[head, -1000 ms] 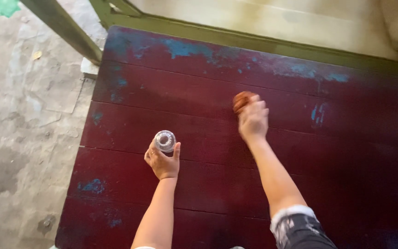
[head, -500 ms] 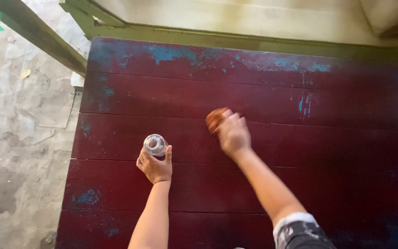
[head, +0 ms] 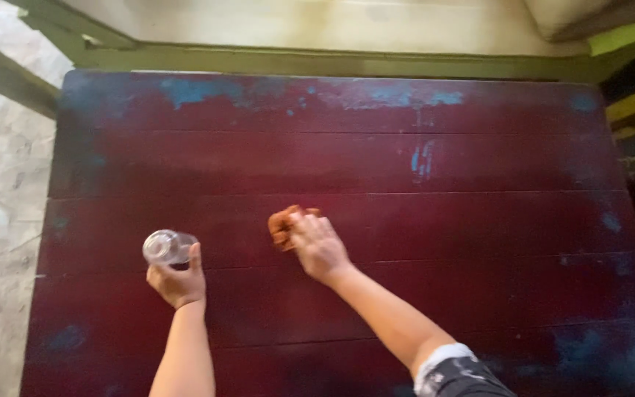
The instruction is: The person wipes a maroon wooden table with a brown cloth while holding a clear bottle. They repeatedly rub the surface in circular and back-and-forth motions across different areas of the tabletop.
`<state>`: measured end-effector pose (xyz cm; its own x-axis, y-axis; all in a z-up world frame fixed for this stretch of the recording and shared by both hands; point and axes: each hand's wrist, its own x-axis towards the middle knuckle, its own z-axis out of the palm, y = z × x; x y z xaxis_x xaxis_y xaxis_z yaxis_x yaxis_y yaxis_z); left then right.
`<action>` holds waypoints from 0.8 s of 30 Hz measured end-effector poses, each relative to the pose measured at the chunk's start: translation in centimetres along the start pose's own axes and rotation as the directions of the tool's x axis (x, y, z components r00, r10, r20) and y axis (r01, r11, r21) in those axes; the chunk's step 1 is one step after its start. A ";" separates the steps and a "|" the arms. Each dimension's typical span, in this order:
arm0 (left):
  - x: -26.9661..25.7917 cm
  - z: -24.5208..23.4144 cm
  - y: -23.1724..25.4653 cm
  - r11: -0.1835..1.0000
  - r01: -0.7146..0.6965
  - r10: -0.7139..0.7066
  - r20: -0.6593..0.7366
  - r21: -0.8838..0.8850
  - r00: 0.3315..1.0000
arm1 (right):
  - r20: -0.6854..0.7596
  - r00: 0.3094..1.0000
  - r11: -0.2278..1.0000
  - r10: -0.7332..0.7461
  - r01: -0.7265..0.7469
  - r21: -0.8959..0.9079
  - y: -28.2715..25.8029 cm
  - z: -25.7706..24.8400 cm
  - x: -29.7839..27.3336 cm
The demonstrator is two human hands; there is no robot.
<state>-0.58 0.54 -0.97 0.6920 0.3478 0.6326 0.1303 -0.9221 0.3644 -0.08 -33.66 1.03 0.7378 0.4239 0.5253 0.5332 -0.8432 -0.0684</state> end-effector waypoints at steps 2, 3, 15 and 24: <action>0.0 -0.4 0.9 1.000 -0.018 0.018 -0.006 0.003 1.000 | -0.012 1.000 0.991 0.008 -0.010 -0.137 7.3 -0.5 -2.8; -0.1 -0.6 1.3 1.000 -0.030 0.030 -0.012 0.010 0.999 | -0.020 1.000 0.963 0.011 -0.016 -0.267 10.8 -0.8 -4.2; -5.8 7.9 25.0 0.907 0.054 -0.014 0.100 -0.418 0.995 | -0.002 0.999 0.951 0.037 -0.036 -0.306 11.9 -4.6 -3.3; -6.2 7.8 27.4 0.955 0.049 0.019 0.226 -0.292 0.974 | 0.068 0.935 0.536 0.347 -0.138 -0.833 32.0 -7.2 -7.1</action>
<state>4.24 -28.18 -0.30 0.8367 0.2828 0.4689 -0.0488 -0.8144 0.5782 8.82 -66.01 1.20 0.9032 0.1265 0.4101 -0.1610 -0.7858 0.5971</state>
